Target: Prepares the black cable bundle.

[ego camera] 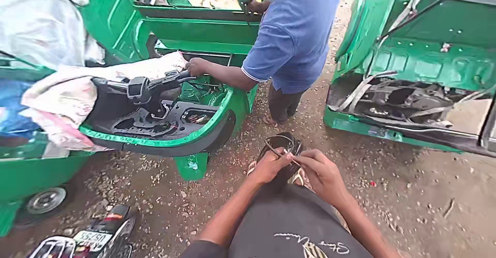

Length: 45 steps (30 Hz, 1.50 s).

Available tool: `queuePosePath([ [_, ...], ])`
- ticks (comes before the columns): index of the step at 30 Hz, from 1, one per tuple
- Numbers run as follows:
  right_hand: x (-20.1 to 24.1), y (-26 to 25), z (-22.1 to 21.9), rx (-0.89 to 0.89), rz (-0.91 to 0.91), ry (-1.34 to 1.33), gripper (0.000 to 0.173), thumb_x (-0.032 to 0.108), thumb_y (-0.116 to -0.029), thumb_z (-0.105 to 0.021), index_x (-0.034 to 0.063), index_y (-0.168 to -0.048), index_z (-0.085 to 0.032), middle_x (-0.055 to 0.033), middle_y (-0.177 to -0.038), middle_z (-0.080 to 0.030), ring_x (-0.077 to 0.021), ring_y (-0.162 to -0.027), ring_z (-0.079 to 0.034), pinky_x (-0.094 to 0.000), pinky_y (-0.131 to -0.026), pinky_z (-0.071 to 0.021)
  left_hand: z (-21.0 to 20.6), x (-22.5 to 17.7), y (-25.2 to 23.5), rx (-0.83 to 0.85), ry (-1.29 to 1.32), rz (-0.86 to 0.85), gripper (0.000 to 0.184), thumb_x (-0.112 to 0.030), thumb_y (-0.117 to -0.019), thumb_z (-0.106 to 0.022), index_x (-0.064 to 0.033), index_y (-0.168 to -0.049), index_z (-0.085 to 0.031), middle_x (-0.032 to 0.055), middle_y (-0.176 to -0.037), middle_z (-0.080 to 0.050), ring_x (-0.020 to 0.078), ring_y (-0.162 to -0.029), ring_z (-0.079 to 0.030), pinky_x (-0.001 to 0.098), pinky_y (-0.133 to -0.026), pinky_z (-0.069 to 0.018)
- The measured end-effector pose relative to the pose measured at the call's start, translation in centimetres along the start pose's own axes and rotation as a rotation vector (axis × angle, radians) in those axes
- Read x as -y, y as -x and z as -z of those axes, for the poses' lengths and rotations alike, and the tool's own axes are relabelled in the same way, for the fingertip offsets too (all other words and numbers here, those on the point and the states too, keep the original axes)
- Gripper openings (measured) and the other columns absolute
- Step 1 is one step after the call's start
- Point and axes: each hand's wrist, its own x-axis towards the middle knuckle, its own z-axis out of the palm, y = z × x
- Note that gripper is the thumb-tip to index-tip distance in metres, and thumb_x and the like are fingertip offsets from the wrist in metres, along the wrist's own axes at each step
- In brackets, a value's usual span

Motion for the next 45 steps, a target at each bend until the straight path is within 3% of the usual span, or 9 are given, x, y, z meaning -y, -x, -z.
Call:
queuePosePath([
  [5, -3.1, 0.8, 5.3, 0.071, 0.146, 0.04, 0.021, 0.02, -0.1002, -0.06, 0.0184, -0.112, -0.077, 0.0009, -0.113, -0.075, -0.0087, -0.105, -0.071, -0.0281, -0.09, -0.0611, -4.9, 0.4, 0.4, -0.097, -0.305, 0.107, 0.054, -0.058, -0.1002, -0.054, -0.007, -0.105, -0.069, 0.0087, -0.087, -0.068, 0.0209, -0.084, -0.067, 0.0489, -0.081, -0.0552],
  [10, -2.5, -4.0, 8.4, 0.553, 0.466, 0.317, 0.044, 0.033, -0.1041, -0.052, 0.0358, -0.148, -0.052, 0.0059, -0.154, -0.052, -0.0236, -0.146, -0.044, -0.0554, -0.116, -0.0402, -9.5, -1.4, 0.9, -0.04, -0.684, 0.259, 0.064, -0.07, -0.0879, -0.06, -0.0087, -0.101, -0.071, 0.0132, -0.089, -0.07, 0.0321, -0.091, -0.07, 0.0597, -0.08, -0.0547],
  [14, -1.8, -7.0, 7.7, 0.876, 0.747, 0.397, 0.03, 0.021, -0.0964, -0.066, 0.0298, -0.125, -0.07, -0.0006, -0.105, -0.071, -0.0229, -0.102, -0.069, -0.0503, -0.094, -0.055, -11.0, -2.6, 1.1, 0.007, -0.719, 0.252, 0.069, -0.069, -0.0858, -0.065, -0.0072, -0.117, -0.069, 0.0178, -0.112, -0.07, 0.0357, -0.107, -0.067, 0.0628, -0.091, -0.0518],
  [21, -2.2, -9.4, 9.5, 0.171, 0.225, 0.284, 0.024, 0.033, -0.0979, -0.06, 0.0183, -0.099, -0.08, 0.0032, -0.088, -0.077, -0.0066, -0.079, -0.071, -0.0323, -0.074, -0.0597, -9.6, -2.7, 1.7, 0.071, -0.599, 0.251, 0.063, -0.067, -0.0898, -0.062, -0.0044, -0.093, -0.069, 0.0153, -0.086, -0.067, 0.0343, -0.088, -0.067, 0.0617, -0.077, -0.0527],
  [26, -0.8, -6.9, 8.4, 0.521, 0.673, 0.603, 0.038, 0.017, -0.0995, -0.056, 0.0314, -0.134, -0.063, 0.0031, -0.138, -0.065, -0.0248, -0.137, -0.054, -0.0638, -0.114, -0.0359, -8.5, -3.4, 1.6, 0.069, -0.732, 0.337, 0.066, -0.068, -0.0865, -0.065, -0.0039, -0.103, -0.071, 0.0182, -0.097, -0.07, 0.0372, -0.096, -0.068, 0.0638, -0.082, -0.0526],
  [30, -0.6, -6.8, 7.8, 0.776, 0.782, 0.645, 0.031, 0.029, -0.0979, -0.067, 0.0274, -0.128, -0.062, -0.0024, -0.112, -0.07, -0.0261, -0.112, -0.068, -0.0609, -0.106, -0.0462, -7.4, -3.9, 1.1, 0.13, -0.778, 0.288, 0.067, -0.065, -0.0837, -0.069, -0.0057, -0.113, -0.068, 0.018, -0.101, -0.07, 0.0376, -0.099, -0.068, 0.0656, -0.083, -0.0519],
  [34, -1.0, -7.5, 7.8, 0.741, 0.87, 0.608, 0.022, 0.033, -0.1062, -0.053, 0.0178, -0.098, -0.067, -0.0009, -0.087, -0.064, -0.0222, -0.092, -0.067, -0.0448, -0.087, -0.056, -6.7, -3.8, 1.0, 0.19, -0.818, 0.249, 0.062, -0.066, -0.0856, -0.067, -0.0051, -0.095, -0.069, 0.0163, -0.091, -0.068, 0.0358, -0.091, -0.067, 0.0624, -0.077, -0.0526],
  [40, 0.4, -10.4, 11.7, 0.06, 0.412, 0.622, 0.037, 0.034, -0.1041, -0.054, 0.0047, -0.098, -0.076, -0.0173, -0.087, -0.07, -0.035, -0.084, -0.068, -0.0499, -0.075, -0.0547, -6.4, -3.9, 1.4, 0.234, -0.824, 0.231, 0.067, -0.072, -0.0866, -0.062, -0.0058, -0.094, -0.07, 0.0152, -0.089, -0.069, 0.035, -0.089, -0.068, 0.0611, -0.075, -0.0536],
  [45, 0.9, -8.5, 9.8, 0.297, 0.537, 0.791, 0.047, 0.023, -0.0975, -0.057, 0.0164, -0.144, -0.057, -0.0075, -0.141, -0.062, -0.0335, -0.134, -0.055, -0.063, -0.11, -0.0385, -5.3, -3.9, 1.5, 0.209, -0.831, 0.241, 0.064, -0.069, -0.0851, -0.066, -0.0062, -0.096, -0.071, 0.016, -0.093, -0.07, 0.0357, -0.092, -0.068, 0.0624, -0.078, -0.0525],
])
